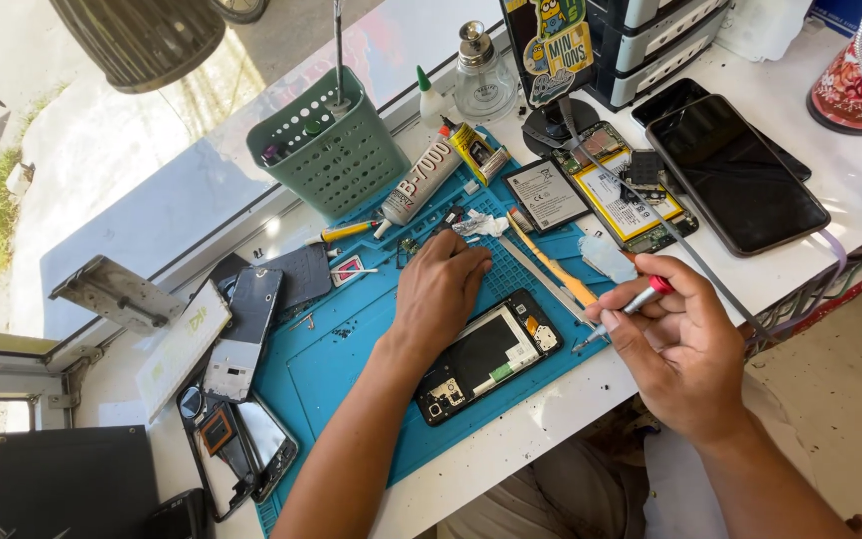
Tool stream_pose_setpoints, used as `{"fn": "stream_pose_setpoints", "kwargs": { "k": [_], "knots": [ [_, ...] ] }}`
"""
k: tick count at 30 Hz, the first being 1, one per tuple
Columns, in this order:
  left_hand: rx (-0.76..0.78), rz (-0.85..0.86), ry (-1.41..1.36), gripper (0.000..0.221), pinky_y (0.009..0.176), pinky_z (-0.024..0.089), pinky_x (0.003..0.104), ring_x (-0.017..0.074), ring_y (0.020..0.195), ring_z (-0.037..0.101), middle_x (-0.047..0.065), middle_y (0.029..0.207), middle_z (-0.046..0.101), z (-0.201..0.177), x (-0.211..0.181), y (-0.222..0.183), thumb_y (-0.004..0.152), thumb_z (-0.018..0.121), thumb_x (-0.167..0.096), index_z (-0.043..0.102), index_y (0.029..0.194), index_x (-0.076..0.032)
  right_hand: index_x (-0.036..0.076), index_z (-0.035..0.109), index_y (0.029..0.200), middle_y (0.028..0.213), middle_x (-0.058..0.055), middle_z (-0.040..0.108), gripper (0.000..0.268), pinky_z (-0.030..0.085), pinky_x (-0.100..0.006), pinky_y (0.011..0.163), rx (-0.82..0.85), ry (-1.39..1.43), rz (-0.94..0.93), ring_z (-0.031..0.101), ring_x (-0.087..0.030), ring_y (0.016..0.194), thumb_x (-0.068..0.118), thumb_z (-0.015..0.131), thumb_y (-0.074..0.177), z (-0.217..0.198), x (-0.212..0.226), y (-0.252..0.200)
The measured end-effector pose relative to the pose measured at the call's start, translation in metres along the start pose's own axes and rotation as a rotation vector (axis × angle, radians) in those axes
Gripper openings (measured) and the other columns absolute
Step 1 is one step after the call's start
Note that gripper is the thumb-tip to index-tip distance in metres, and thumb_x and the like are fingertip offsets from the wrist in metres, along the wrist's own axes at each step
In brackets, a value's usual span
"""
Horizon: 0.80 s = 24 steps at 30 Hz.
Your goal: Repairing a mobile phone by manipulating internal components and using a screwdriver
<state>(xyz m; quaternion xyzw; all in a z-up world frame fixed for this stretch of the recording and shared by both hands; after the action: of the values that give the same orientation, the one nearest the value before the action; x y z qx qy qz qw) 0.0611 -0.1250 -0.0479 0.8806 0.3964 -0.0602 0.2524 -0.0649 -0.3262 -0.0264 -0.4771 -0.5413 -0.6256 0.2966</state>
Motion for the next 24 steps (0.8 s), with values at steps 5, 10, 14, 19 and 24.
{"fn": "stream_pose_setpoints", "kwargs": {
  "k": [5, 10, 14, 19, 24],
  "knots": [
    [0.064, -0.042, 0.023, 0.026, 0.063, 0.054, 0.044, 0.0294, 0.086, 0.061, 0.01, 0.099, 0.058, 0.011, 0.007, -0.002, 0.103, 0.063, -0.022, 0.075, 0.119, -0.006, -0.002, 0.045, 0.141, 0.101, -0.016, 0.07, 0.051, 0.068, -0.035, 0.087, 0.008, 0.009, 0.016, 0.079, -0.028, 0.094, -0.002, 0.065, 0.094, 0.003, -0.001, -0.001],
    [0.085, -0.072, 0.019, 0.03, 0.065, 0.053, 0.044, 0.0298, 0.09, 0.06, 0.011, 0.102, 0.059, 0.004, 0.007, -0.001, 0.104, 0.06, -0.024, 0.072, 0.123, -0.005, -0.003, 0.045, 0.141, 0.102, -0.017, 0.07, 0.05, 0.068, -0.035, 0.085, 0.023, -0.008, -0.001, 0.079, -0.028, 0.094, -0.002, 0.064, 0.095, 0.006, 0.001, -0.002],
    [0.016, -0.147, -0.11, 0.023, 0.072, 0.059, 0.035, 0.0234, 0.083, 0.066, 0.011, 0.103, 0.067, -0.043, 0.015, 0.007, 0.102, 0.061, -0.016, 0.074, 0.115, -0.003, -0.003, 0.045, 0.141, 0.103, -0.018, 0.07, 0.05, 0.068, -0.034, 0.084, 0.007, -0.011, 0.025, 0.079, -0.029, 0.093, -0.002, 0.065, 0.095, 0.006, 0.001, -0.002],
    [0.216, -0.517, -0.015, 0.018, 0.065, 0.045, 0.046, 0.0265, 0.083, 0.063, 0.006, 0.096, 0.069, -0.08, 0.074, -0.014, 0.098, 0.066, -0.027, 0.081, 0.101, -0.017, -0.005, 0.044, 0.14, 0.102, -0.02, 0.07, 0.05, 0.067, -0.035, 0.084, -0.003, -0.02, 0.017, 0.079, -0.03, 0.092, -0.003, 0.065, 0.094, 0.005, 0.001, -0.002],
    [0.433, -0.529, 0.025, 0.018, 0.068, 0.052, 0.045, 0.026, 0.094, 0.067, 0.006, 0.105, 0.074, -0.055, 0.079, -0.026, 0.094, 0.072, -0.026, 0.082, 0.106, -0.018, -0.004, 0.045, 0.141, 0.104, -0.02, 0.069, 0.051, 0.067, -0.036, 0.087, 0.0, -0.015, 0.043, 0.079, -0.031, 0.094, -0.005, 0.064, 0.094, 0.006, -0.003, -0.004]
  ]
}}
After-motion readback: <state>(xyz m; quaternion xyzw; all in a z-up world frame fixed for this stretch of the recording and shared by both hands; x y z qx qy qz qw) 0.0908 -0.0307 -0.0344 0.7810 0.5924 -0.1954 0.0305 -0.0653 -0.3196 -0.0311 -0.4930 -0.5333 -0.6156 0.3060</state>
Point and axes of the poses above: each hand's wrist, its own y-axis towards the middle knuckle, its own z-axis out of the palm, x = y × z, the point moved 9 cm from there along y, towards the middle knuckle
